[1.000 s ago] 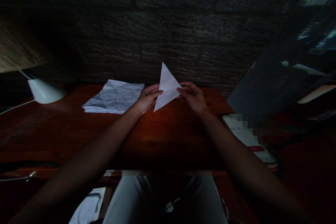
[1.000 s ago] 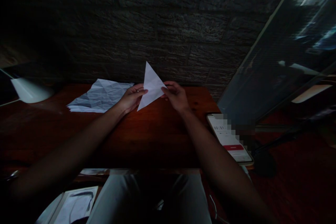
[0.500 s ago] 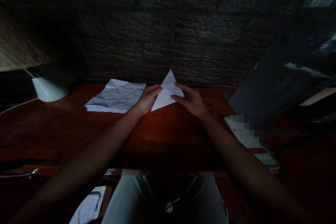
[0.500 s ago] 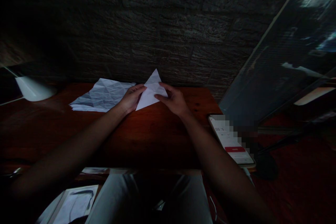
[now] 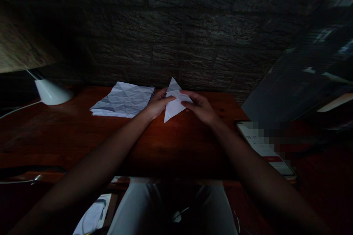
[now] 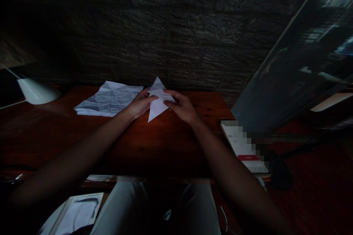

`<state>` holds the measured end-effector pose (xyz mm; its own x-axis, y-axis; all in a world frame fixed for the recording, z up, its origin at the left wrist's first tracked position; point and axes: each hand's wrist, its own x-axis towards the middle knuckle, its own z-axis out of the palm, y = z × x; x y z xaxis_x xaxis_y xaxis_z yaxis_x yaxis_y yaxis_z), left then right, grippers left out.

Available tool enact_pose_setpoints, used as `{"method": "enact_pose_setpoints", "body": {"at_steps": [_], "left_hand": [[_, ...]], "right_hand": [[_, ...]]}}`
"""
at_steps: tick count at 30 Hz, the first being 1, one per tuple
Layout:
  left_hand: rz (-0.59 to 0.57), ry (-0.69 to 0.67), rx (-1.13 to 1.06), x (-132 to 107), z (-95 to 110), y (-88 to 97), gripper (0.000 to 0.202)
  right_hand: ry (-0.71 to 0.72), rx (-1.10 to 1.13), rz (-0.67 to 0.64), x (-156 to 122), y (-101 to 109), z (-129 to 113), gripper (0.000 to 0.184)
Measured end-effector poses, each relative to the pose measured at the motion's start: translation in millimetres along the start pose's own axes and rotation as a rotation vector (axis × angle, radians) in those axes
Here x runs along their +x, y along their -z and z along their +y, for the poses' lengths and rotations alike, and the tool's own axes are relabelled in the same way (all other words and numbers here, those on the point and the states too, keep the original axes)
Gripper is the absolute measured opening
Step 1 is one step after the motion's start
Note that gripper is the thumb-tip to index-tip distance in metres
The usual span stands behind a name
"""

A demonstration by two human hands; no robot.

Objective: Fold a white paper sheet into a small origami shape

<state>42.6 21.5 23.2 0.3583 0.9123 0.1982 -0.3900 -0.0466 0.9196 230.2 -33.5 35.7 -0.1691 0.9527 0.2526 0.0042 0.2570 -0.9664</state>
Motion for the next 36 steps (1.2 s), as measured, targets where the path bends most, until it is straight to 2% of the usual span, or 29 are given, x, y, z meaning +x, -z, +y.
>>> {"method": "enact_pose_setpoints", "body": {"at_steps": [5,9,16,19,27,36], "left_hand": [[0.044,-0.015,0.089,-2.8,1.6,-1.3,0.048],[0.085,-0.03,0.134,-2.6,1.0,-0.9,0.049],[0.129,0.035,0.133,-2.7,-0.4,-1.2,0.044],[0.102,0.067,0.089,-4.3,-0.1,-2.4,0.041],[0.099,0.089,0.064,-6.2,1.4,-4.9,0.043],[0.134,-0.021,0.082,-3.9,1.0,-5.5,0.047]], "right_hand": [[0.001,0.01,-0.09,0.6,-1.9,3.1,0.059],[0.015,-0.029,-0.091,2.9,-3.5,9.1,0.057],[0.163,-0.309,0.154,3.9,-6.5,17.7,0.047],[0.166,-0.359,0.199,4.4,-3.8,19.6,0.044],[0.103,-0.167,0.181,7.2,-2.5,25.2,0.037],[0.055,-0.019,0.22,7.5,-5.4,19.7,0.033]]}}
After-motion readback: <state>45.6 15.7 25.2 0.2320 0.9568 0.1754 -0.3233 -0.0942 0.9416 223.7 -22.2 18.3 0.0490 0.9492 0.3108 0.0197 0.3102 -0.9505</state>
